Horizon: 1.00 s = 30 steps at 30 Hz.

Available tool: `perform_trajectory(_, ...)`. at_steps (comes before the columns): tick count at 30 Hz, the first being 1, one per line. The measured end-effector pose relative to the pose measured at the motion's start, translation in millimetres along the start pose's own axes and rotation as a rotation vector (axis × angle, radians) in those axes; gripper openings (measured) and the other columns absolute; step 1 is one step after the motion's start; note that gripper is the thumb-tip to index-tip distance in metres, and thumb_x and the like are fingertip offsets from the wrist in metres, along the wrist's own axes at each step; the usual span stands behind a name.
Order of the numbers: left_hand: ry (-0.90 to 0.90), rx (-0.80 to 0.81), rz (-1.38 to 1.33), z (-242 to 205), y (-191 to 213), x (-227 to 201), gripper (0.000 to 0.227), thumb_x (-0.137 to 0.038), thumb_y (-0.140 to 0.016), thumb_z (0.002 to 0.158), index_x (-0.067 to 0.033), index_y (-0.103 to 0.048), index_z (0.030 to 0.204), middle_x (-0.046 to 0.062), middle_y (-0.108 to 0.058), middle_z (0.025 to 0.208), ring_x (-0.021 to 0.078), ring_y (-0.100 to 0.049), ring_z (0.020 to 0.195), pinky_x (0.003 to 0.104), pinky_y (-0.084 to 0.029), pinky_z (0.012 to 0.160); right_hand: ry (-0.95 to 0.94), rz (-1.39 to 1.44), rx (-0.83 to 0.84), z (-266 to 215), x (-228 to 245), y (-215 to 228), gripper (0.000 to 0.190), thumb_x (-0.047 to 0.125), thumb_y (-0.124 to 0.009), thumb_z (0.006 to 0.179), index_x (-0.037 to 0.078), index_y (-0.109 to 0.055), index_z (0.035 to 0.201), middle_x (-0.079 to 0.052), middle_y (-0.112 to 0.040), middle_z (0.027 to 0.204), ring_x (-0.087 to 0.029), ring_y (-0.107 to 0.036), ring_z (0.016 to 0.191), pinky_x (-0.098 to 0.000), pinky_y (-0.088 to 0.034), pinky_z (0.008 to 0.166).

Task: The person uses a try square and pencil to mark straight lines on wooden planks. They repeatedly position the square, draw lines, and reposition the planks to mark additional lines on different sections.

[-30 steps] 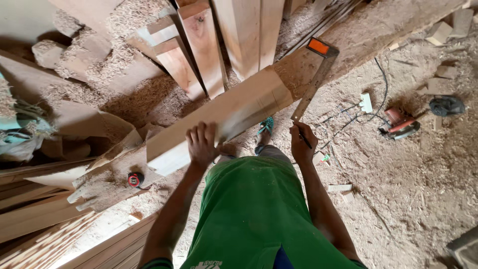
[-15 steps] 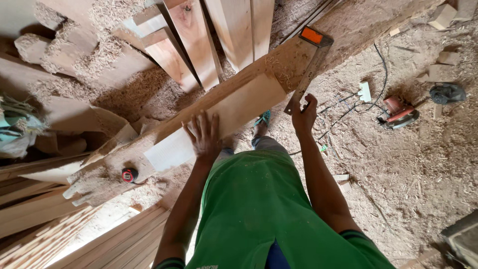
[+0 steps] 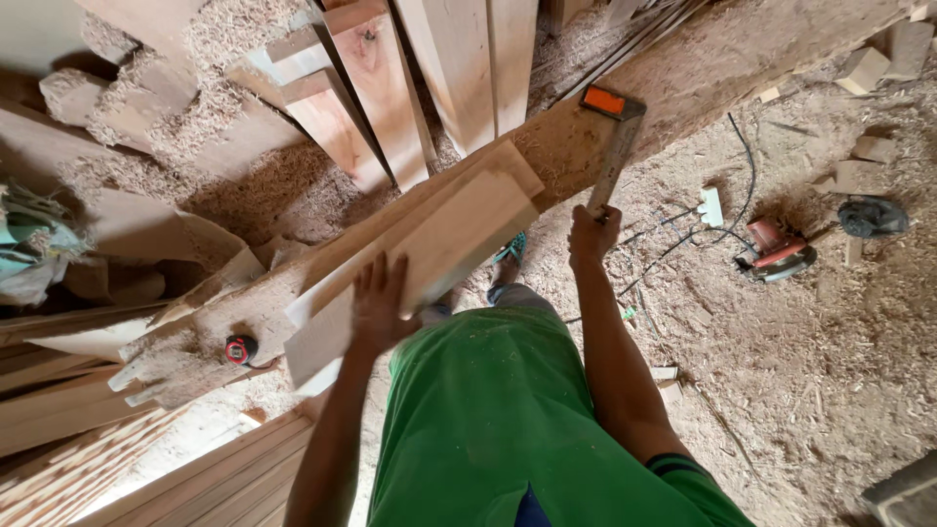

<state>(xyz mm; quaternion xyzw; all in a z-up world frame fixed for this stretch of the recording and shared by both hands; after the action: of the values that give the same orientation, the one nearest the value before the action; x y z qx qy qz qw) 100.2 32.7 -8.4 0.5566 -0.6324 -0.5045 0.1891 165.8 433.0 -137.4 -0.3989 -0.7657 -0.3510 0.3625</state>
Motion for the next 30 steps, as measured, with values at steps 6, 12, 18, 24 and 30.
perform_trajectory(6,0.101,0.07,-0.007,14.5,54.7,33.0,0.112,-0.052,-0.086,0.07,-0.0197,-0.03,0.161,0.018,-0.048,0.154,0.0358,-0.05,0.138,0.056,-0.032,0.123,0.391,-0.097,0.007,13.8,-3.6,32.5,0.033,0.006,-0.079,0.082,0.004,-0.054,0.104,-0.002,-0.055,0.087,-0.009,-0.049,0.07,-0.0287,-0.045,0.057)
perform_trajectory(12,0.153,-0.009,0.179,46.4,37.9,50.4,0.136,-0.055,-0.095,0.056,-0.0084,-0.02,0.16,0.021,-0.036,0.153,0.0398,-0.037,0.141,0.056,-0.031,0.122,0.22,-0.068,0.087,-7.9,9.4,23.5,0.031,0.007,-0.076,0.078,0.005,-0.056,0.101,-0.001,-0.054,0.085,-0.01,-0.049,0.067,-0.0299,-0.043,0.054)
perform_trajectory(18,0.163,-0.076,0.06,5.6,-0.5,67.6,0.134,-0.047,-0.095,0.058,-0.0068,-0.018,0.16,0.026,-0.026,0.159,0.0466,-0.028,0.146,0.063,-0.023,0.119,0.394,-0.189,0.171,-51.0,53.4,24.2,0.031,0.005,-0.074,0.08,0.004,-0.057,0.106,-0.001,-0.056,0.088,-0.009,-0.05,0.072,-0.0285,-0.046,0.059)
perform_trajectory(24,0.29,-0.083,-0.001,-39.3,-3.4,61.5,0.132,-0.04,-0.096,0.06,-0.0053,-0.016,0.16,0.03,-0.017,0.165,0.0535,-0.018,0.15,0.071,-0.015,0.116,0.647,-0.396,0.29,-109.5,76.7,34.6,0.031,0.008,-0.077,0.083,0.002,-0.06,0.108,-0.006,-0.067,0.083,-0.013,-0.061,0.072,-0.0296,-0.053,0.066)
perform_trajectory(30,-0.005,-0.524,-0.482,-25.4,40.7,20.7,0.088,-0.043,-0.079,0.094,-0.0057,-0.033,0.159,0.027,-0.037,0.163,0.0466,-0.036,0.153,0.067,-0.023,0.124,0.719,-0.592,0.607,-178.9,86.2,-8.9,0.033,0.017,-0.081,0.084,0.004,-0.064,0.109,-0.01,-0.071,0.078,-0.017,-0.068,0.068,-0.0329,-0.057,0.064)
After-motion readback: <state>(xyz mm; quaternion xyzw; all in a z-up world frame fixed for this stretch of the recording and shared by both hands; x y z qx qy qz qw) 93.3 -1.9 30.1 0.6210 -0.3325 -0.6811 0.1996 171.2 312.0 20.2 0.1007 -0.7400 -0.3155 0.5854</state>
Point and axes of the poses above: each hand's wrist, its own z-axis towards the middle knuckle, its own y-axis out of the back of the hand, x = y × z, the point moved 3 cm from there along z, towards the middle knuckle
